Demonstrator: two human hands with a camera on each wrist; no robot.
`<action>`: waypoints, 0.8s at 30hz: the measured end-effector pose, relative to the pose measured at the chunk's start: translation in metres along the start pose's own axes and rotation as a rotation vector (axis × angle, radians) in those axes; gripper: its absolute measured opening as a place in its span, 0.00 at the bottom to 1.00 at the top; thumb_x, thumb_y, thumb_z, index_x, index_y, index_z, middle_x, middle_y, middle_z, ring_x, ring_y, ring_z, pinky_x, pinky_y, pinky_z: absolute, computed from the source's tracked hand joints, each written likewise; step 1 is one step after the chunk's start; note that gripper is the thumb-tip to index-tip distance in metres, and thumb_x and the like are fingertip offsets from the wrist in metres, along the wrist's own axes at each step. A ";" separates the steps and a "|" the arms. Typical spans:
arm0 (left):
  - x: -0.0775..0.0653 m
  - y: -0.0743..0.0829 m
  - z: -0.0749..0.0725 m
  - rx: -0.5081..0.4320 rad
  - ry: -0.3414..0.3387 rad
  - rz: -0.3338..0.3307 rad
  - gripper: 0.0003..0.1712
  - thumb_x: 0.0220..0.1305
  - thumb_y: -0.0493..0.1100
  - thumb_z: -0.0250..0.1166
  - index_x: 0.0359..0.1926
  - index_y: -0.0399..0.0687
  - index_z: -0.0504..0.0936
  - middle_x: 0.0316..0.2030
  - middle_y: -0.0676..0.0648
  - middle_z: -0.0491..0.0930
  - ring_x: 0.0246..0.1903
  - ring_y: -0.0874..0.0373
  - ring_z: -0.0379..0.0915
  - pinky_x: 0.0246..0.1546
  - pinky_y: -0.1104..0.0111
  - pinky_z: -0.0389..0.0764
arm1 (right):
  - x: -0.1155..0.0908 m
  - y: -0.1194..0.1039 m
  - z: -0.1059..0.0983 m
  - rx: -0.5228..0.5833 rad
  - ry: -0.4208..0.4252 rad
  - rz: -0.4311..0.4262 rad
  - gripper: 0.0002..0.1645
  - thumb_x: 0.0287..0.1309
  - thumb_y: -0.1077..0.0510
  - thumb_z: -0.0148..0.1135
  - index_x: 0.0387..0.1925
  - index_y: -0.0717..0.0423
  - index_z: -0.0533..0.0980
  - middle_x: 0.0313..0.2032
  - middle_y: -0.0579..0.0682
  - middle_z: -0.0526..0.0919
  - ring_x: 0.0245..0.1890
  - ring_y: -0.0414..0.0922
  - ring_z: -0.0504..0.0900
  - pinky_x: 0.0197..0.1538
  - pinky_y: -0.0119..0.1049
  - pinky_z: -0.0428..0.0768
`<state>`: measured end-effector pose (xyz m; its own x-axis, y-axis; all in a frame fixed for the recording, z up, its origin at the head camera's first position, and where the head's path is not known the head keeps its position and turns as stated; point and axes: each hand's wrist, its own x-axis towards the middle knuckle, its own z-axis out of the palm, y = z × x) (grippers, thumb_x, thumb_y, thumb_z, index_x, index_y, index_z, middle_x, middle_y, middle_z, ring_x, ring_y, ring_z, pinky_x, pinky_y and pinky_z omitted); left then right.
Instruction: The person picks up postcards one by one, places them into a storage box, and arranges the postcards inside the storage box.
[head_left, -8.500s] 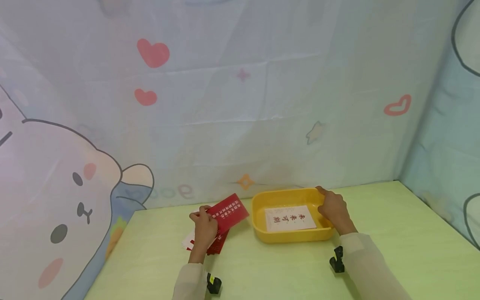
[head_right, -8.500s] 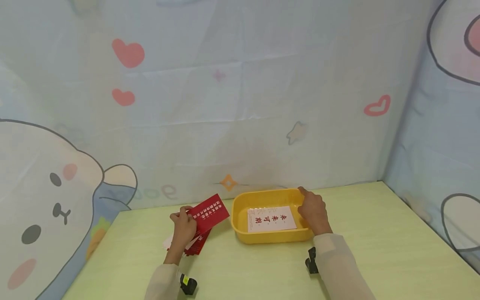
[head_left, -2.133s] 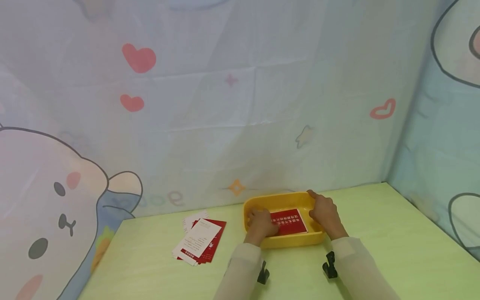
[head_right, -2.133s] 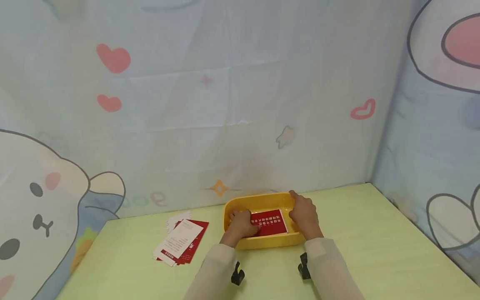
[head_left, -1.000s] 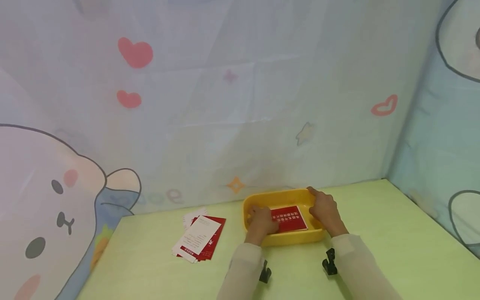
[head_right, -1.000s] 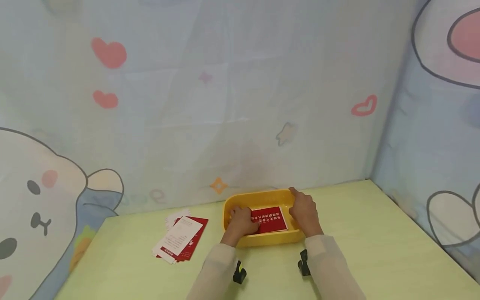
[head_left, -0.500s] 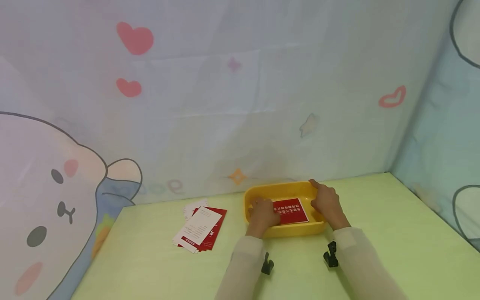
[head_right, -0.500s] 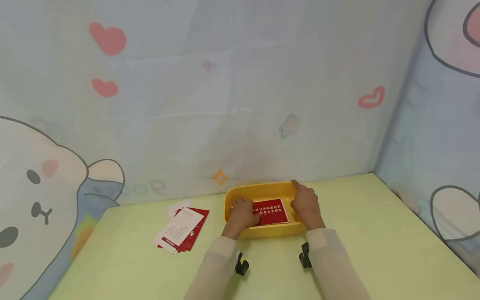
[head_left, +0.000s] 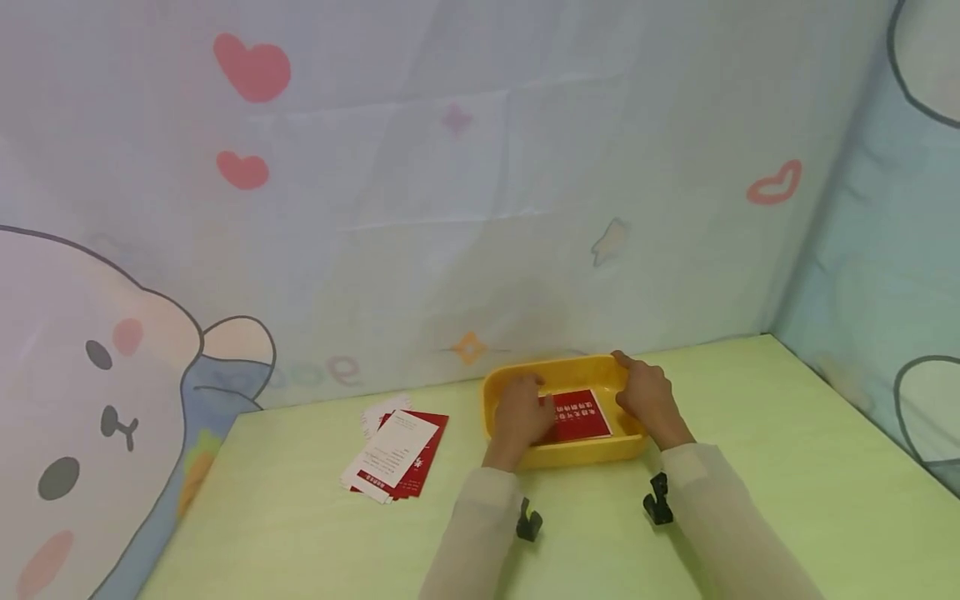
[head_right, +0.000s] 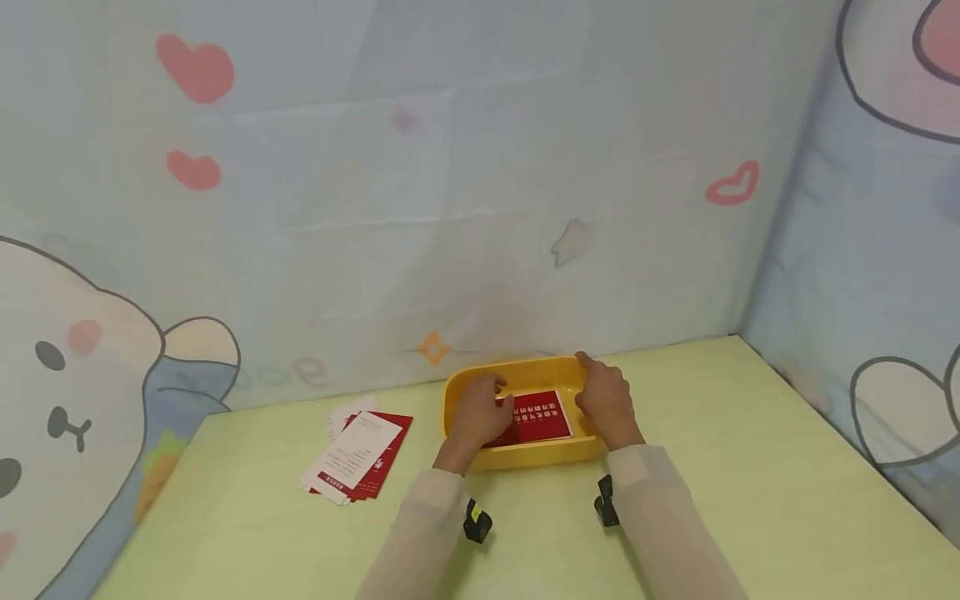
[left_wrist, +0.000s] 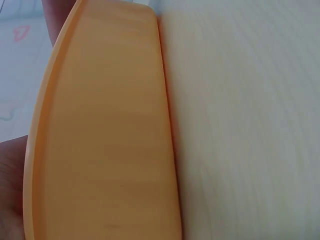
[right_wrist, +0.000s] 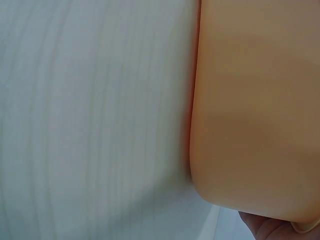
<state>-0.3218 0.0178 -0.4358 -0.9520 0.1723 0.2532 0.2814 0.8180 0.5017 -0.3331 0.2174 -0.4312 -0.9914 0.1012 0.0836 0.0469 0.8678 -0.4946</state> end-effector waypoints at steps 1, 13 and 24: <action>0.000 0.001 -0.001 -0.003 -0.009 -0.002 0.17 0.68 0.44 0.60 0.53 0.41 0.79 0.48 0.42 0.83 0.46 0.49 0.79 0.47 0.58 0.83 | 0.000 0.000 0.000 0.000 -0.010 0.006 0.40 0.55 0.68 0.59 0.71 0.60 0.62 0.60 0.73 0.75 0.42 0.61 0.77 0.51 0.57 0.81; -0.001 0.004 -0.020 -0.050 -0.075 0.024 0.19 0.70 0.44 0.57 0.58 0.40 0.77 0.54 0.42 0.82 0.49 0.48 0.79 0.53 0.58 0.81 | 0.004 -0.002 0.005 0.005 -0.036 0.041 0.41 0.58 0.67 0.57 0.73 0.58 0.60 0.62 0.72 0.73 0.46 0.61 0.75 0.57 0.58 0.79; -0.004 -0.010 -0.033 -0.111 0.006 0.054 0.19 0.71 0.43 0.57 0.58 0.40 0.75 0.51 0.40 0.79 0.48 0.48 0.78 0.47 0.59 0.82 | 0.002 -0.002 0.003 -0.028 -0.046 0.017 0.40 0.57 0.67 0.57 0.72 0.60 0.60 0.60 0.73 0.74 0.41 0.60 0.75 0.53 0.57 0.81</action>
<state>-0.3167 -0.0095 -0.4142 -0.9345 0.2104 0.2872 0.3440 0.7417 0.5758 -0.3361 0.2147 -0.4332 -0.9949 0.0946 0.0351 0.0670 0.8796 -0.4710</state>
